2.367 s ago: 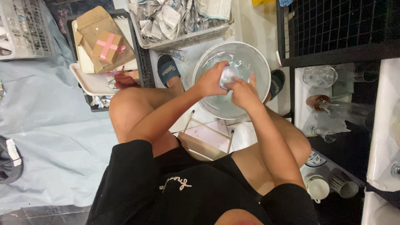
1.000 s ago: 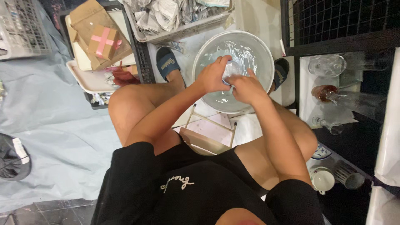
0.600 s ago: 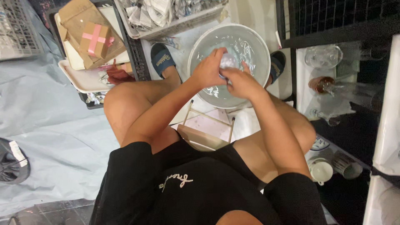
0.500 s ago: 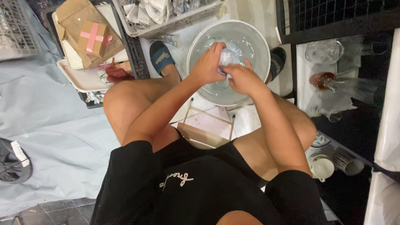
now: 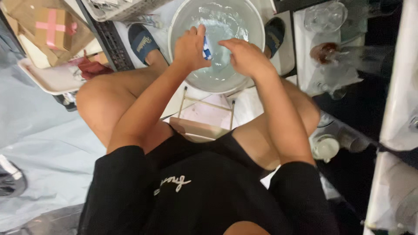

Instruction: The person sits on the floor and washes a small bowl in a bucket of water. They also handle and fold newspaper sheets before returning to scrub the bowl with their hands.

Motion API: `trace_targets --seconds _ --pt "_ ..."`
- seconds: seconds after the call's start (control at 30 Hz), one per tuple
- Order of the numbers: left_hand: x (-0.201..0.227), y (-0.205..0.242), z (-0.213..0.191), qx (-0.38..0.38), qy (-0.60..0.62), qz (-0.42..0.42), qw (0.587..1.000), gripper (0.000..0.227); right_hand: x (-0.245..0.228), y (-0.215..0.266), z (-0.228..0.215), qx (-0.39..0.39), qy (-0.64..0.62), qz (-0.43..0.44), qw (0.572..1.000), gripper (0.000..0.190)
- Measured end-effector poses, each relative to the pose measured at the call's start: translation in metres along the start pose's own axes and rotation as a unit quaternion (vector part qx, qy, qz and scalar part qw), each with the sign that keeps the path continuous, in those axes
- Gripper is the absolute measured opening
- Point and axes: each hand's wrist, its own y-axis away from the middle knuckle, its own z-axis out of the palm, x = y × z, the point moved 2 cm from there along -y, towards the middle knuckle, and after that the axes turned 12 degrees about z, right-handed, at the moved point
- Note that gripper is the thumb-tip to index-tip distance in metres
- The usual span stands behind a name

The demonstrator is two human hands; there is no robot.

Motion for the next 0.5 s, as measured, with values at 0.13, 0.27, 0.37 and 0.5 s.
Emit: trace_targets --seconds 0.13,0.27,0.37,0.5 --pt "0.005 0.004 -0.001 0.027 -0.047 0.035 0.998 0.091 -0.011 -0.006 -0.003 0.007 -0.001 -0.021 1.000 0.055" --pt "0.011 0.010 0.012 -0.054 -0.078 0.027 0.995 0.088 -0.010 -0.006 -0.003 -0.002 0.005 0.005 1.000 0.052" --pt "0.020 0.008 0.024 -0.117 -0.053 -0.008 0.992 0.092 -0.006 -0.003 -0.003 -0.031 -0.002 0.042 0.999 0.053" --pt "0.026 -0.017 0.025 -0.081 -0.047 0.015 0.995 0.088 -0.006 0.002 -0.008 0.026 -0.013 -0.013 1.000 0.052"
